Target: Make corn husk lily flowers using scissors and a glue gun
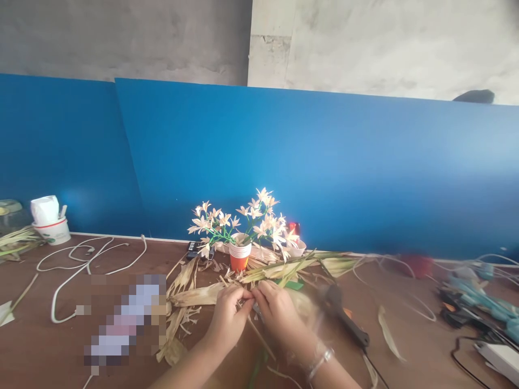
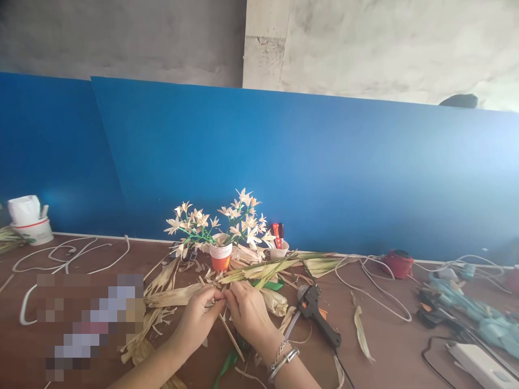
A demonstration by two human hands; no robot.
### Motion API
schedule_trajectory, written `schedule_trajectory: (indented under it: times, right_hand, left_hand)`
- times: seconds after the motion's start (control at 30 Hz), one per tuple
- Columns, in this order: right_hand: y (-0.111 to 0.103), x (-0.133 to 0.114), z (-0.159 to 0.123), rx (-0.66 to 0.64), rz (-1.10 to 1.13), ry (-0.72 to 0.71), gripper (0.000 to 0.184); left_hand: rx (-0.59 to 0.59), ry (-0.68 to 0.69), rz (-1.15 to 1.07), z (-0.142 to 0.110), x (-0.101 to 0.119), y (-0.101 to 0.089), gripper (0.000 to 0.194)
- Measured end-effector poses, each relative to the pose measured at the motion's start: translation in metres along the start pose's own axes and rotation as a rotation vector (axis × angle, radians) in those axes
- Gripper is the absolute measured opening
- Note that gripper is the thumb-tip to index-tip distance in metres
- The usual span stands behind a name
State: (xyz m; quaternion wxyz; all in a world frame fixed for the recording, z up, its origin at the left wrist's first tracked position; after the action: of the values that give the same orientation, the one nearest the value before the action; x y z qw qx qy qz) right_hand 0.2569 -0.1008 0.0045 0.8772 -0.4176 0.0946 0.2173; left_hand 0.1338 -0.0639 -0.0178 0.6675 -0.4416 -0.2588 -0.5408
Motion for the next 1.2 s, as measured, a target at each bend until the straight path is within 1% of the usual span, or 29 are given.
schedule_trajectory:
  times: [0.07, 0.17, 0.3, 0.37, 0.47, 0.6, 0.7, 0.8, 0.87, 0.93, 1.1, 1.2]
  right_hand:
    - [0.006, 0.003, -0.002, 0.005, -0.030, -0.055, 0.026]
    - [0.012, 0.008, -0.004, 0.022, -0.055, -0.075, 0.025]
    - [0.008, 0.007, -0.003, 0.053, -0.055, -0.090, 0.025]
    - [0.004, 0.006, -0.001, 0.073, -0.058, -0.040, 0.027]
    - [-0.002, 0.009, 0.000, 0.098, -0.047, 0.103, 0.033]
    - [-0.005, 0.013, 0.002, 0.063, 0.050, 0.265, 0.044]
    - [-0.007, 0.019, 0.004, 0.062, 0.262, 0.432, 0.047]
    - [-0.007, 0.021, 0.005, 0.060, 0.570, 0.555, 0.040]
    - [-0.004, 0.021, 0.007, 0.039, 0.716, 0.581, 0.037]
    - [0.001, 0.022, 0.008, 0.024, 0.782, 0.587, 0.035]
    - [0.006, 0.025, 0.008, 0.042, 0.787, 0.600, 0.035]
    - [0.005, 0.023, 0.006, 0.075, 0.730, 0.589, 0.031]
  left_hand:
    - [-0.001, -0.023, 0.015, 0.000, -0.004, 0.001, 0.016]
    - [-0.016, -0.072, 0.017, 0.000, -0.008, 0.002, 0.017]
    - [-0.044, -0.071, 0.020, 0.000, -0.006, 0.003, 0.018]
    - [-0.045, -0.059, 0.032, -0.001, -0.004, 0.003, 0.018]
    - [-0.034, -0.038, 0.043, -0.002, -0.002, 0.002, 0.016]
    - [-0.024, -0.050, 0.023, -0.001, -0.003, 0.002, 0.016]
    - [-0.022, -0.132, -0.072, 0.001, -0.007, 0.003, 0.017]
    - [-0.049, -0.231, -0.191, 0.004, -0.009, 0.005, 0.022]
    - [-0.068, -0.274, -0.247, 0.004, -0.009, 0.005, 0.024]
    - [-0.083, -0.313, -0.290, 0.003, -0.009, 0.006, 0.025]
    - [-0.119, -0.397, -0.393, -0.002, -0.010, 0.010, 0.026]
    - [-0.103, -0.393, -0.389, -0.003, -0.010, 0.011, 0.025]
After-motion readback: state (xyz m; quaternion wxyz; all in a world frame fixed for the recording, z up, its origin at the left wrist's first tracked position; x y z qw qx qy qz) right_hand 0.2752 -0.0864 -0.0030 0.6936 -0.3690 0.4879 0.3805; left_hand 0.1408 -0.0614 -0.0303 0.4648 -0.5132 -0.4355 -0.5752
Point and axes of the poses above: each hand's wrist, its own z-axis towards the middle knuckle, its own y-axis out of the palm, x = y × z, the point moved 4 cm from there along z, towards the middle knuckle, and after that the axes turned 14 degrees about x, right-handed, at the moved point
